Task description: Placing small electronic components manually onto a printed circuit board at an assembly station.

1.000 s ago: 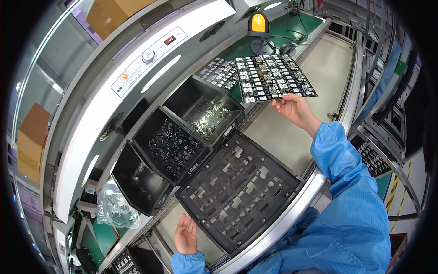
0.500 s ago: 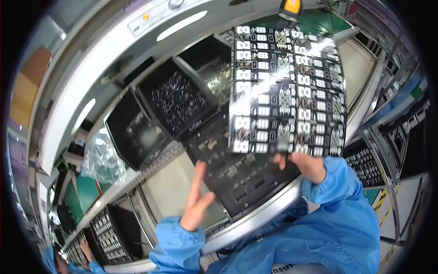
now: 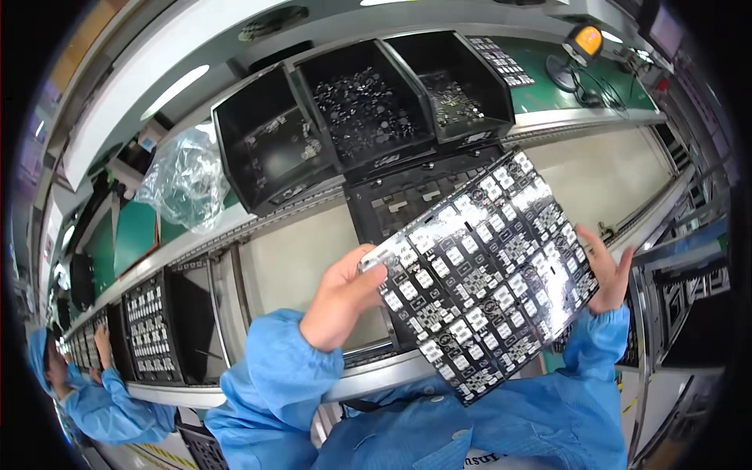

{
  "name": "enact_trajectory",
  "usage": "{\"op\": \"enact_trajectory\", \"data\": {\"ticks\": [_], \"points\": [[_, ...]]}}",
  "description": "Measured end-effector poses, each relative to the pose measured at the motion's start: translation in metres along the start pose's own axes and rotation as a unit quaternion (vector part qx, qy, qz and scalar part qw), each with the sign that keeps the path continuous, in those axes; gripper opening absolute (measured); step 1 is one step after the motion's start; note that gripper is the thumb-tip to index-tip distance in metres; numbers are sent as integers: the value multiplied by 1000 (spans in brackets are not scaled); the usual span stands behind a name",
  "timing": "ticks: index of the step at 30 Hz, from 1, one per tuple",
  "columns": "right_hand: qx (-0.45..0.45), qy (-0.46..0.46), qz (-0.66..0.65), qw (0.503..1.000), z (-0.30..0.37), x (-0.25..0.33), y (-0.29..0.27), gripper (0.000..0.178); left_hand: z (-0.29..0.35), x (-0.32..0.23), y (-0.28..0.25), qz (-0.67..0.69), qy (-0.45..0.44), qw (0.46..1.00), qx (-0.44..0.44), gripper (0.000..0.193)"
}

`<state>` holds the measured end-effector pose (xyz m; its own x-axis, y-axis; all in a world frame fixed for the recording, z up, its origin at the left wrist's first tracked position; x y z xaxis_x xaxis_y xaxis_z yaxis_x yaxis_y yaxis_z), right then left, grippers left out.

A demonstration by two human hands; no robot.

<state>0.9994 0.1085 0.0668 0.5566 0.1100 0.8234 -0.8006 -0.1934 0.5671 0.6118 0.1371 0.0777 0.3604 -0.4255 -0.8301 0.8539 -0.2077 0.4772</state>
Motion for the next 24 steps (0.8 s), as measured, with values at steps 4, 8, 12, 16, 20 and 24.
{"op": "enact_trajectory", "data": {"ticks": [4, 8, 12, 16, 20, 24], "points": [[-146, 31, 163, 975, -5, -13, 32, 76, -10, -9, -14, 40, -8, 999, -10, 43], [-175, 2, 131, 976, -35, -39, 34, 68, -14, -10, -39, -256, 256, 922, -139, 66], [-183, 0, 179, 967, -43, -48, 30, 65, -4, -7, -54, -291, 248, 906, -180, 46], [-190, 8, 238, 953, -46, -48, 33, 65, 6, 10, -51, -264, 230, 917, -189, 42], [-171, 53, 285, 942, -50, -45, 40, 66, 8, 21, -39, -378, 250, 883, -123, 31], [-168, 76, 297, 937, -46, -44, 40, 66, 10, 25, -17, -573, 328, 751, -15, 28]]}}
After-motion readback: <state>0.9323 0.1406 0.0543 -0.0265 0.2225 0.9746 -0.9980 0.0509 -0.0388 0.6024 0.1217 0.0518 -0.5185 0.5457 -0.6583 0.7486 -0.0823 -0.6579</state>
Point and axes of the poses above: each hand's wrist, its own z-axis away from the middle knuckle, its own y-axis out of the palm, x = y × z, the point moved 1 cm from there along -z, towards the middle knuckle, and after that the axes turned 5 degrees about -x, right-handed, at the moved point
